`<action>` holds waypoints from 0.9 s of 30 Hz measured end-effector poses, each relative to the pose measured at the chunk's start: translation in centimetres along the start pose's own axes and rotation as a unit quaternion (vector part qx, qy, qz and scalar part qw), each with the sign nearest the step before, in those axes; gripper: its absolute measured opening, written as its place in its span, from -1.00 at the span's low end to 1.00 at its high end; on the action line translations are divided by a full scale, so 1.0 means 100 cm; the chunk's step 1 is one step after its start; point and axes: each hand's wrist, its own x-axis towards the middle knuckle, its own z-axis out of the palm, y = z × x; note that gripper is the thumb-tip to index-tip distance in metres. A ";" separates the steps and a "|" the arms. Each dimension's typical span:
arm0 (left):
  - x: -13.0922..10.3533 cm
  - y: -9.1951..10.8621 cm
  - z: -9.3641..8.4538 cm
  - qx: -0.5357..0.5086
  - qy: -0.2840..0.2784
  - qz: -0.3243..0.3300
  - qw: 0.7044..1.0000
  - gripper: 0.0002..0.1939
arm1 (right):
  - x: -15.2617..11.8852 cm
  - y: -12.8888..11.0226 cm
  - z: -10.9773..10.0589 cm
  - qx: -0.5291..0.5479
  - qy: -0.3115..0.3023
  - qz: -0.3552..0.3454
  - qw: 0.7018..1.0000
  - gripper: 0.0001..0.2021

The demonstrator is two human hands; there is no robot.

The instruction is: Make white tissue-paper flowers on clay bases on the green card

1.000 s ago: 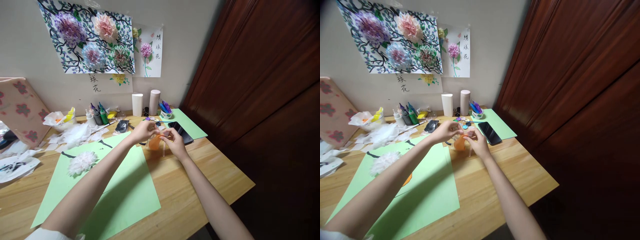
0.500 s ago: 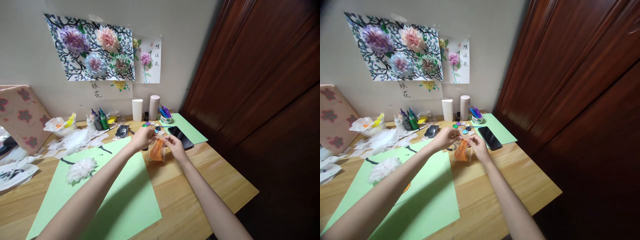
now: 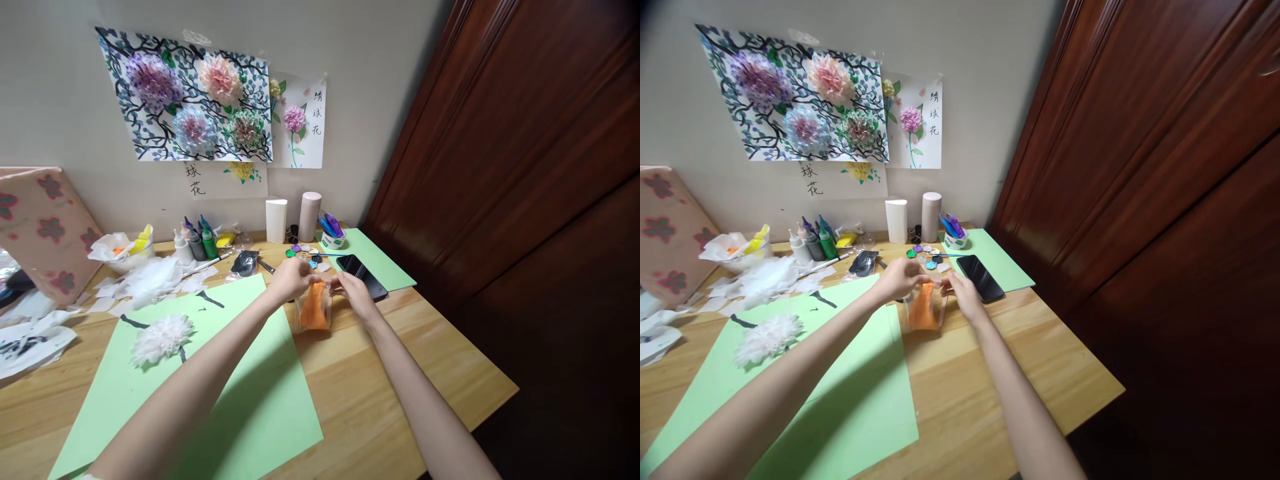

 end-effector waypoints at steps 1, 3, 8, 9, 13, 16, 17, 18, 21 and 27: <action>0.001 -0.002 0.001 0.004 0.013 -0.017 1.000 -0.77 | 0.001 0.003 -0.006 -0.015 0.004 -0.001 1.000 -0.71; 0.005 -0.007 0.003 0.012 0.028 -0.048 0.998 -0.75 | 0.002 0.008 -0.016 -0.064 -0.007 -0.016 0.998 -0.86; 0.014 -0.022 0.018 0.035 0.015 -0.073 0.997 -0.72 | -0.004 0.010 -0.024 -0.340 -0.154 -0.109 0.921 -0.72; 0.014 -0.023 0.022 0.044 0.015 -0.070 0.996 -0.73 | -0.006 0.007 -0.024 -0.381 -0.164 -0.116 0.903 -0.73; 0.005 -0.019 0.029 0.099 0.055 -0.038 0.993 -0.75 | -0.010 -0.013 -0.028 -0.506 -0.191 -0.147 0.828 -0.86; -0.019 -0.017 0.015 0.136 0.080 0.005 0.987 -0.70 | -0.009 -0.021 -0.034 -0.547 -0.263 -0.190 0.772 -0.84; -0.031 -0.019 0.007 0.145 0.080 0.020 0.986 -0.72 | -0.008 -0.021 -0.036 -0.558 -0.283 -0.199 0.754 -0.82; -0.044 -0.023 -0.003 0.152 0.079 0.034 0.985 -0.74 | -0.006 -0.019 -0.038 -0.568 -0.299 -0.204 0.739 -0.82; -0.092 -0.048 -0.037 0.182 0.102 0.093 0.974 -0.76 | 0.004 -0.011 -0.039 -0.577 -0.352 -0.243 0.696 -0.79; -0.170 -0.140 -0.106 0.254 0.191 -0.071 0.945 -0.80 | 0.019 -0.023 -0.038 -0.565 -0.435 -0.283 0.641 -0.73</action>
